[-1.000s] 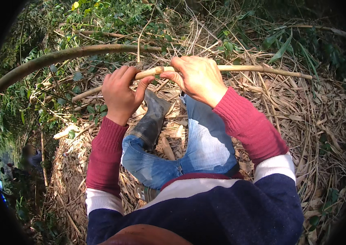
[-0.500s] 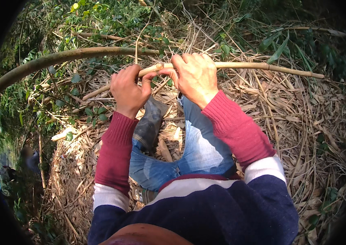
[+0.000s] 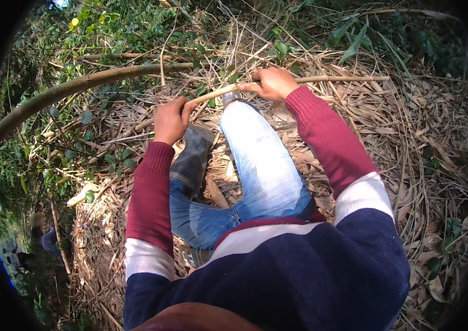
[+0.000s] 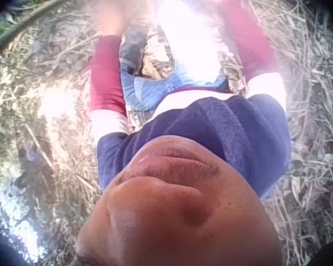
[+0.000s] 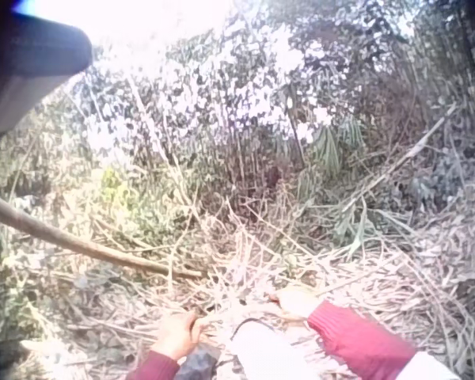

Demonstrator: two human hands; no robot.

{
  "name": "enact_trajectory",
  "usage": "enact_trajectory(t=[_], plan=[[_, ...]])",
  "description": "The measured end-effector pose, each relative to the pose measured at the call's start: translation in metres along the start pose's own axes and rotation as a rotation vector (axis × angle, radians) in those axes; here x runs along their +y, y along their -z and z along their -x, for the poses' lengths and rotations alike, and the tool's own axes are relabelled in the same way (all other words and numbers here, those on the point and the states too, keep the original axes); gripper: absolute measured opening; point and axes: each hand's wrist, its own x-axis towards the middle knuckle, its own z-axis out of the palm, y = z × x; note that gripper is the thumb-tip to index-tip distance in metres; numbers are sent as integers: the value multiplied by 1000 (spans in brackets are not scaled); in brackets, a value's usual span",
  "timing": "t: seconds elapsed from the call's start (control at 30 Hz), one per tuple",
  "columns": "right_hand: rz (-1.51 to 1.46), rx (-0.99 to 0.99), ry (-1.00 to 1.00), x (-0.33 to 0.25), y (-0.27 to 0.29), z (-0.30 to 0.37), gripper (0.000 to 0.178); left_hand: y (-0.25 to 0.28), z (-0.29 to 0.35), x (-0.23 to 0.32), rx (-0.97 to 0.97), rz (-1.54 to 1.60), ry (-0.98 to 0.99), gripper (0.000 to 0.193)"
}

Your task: The person sits on the ground in a bamboo grove and uses a large knife to cut and split bamboo stalks. They repeatedly saw through the stalks and then split the cut sections into smaller pieces.

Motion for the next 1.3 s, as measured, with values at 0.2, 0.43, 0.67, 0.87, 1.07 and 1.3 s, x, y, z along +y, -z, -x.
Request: enact_trajectory(t=[0.2, 0.43, 0.67, 0.87, 1.07, 1.3], plan=[[64, -31, -79, 7, -26, -2, 84, -37, 14, -8, -68, 32, 115, 41], [30, 145, -16, -16, -37, 38, 68, -17, 51, 1, 18, 43, 122, 39], [34, 319, 23, -42, -66, 43, 60, -16, 69, -4, 111, -18, 195, 34], [50, 484, 114, -52, -85, 45, 54, -1, 79, 0, 106, -103, 239, 33], [108, 463, 34, -59, -87, 37, 63, -4, 89, 8, 133, -126, 298, 34], [33, 577, 189, -37, -88, 17, 52, -10, 77, -9, 60, 1, 303, 35]])
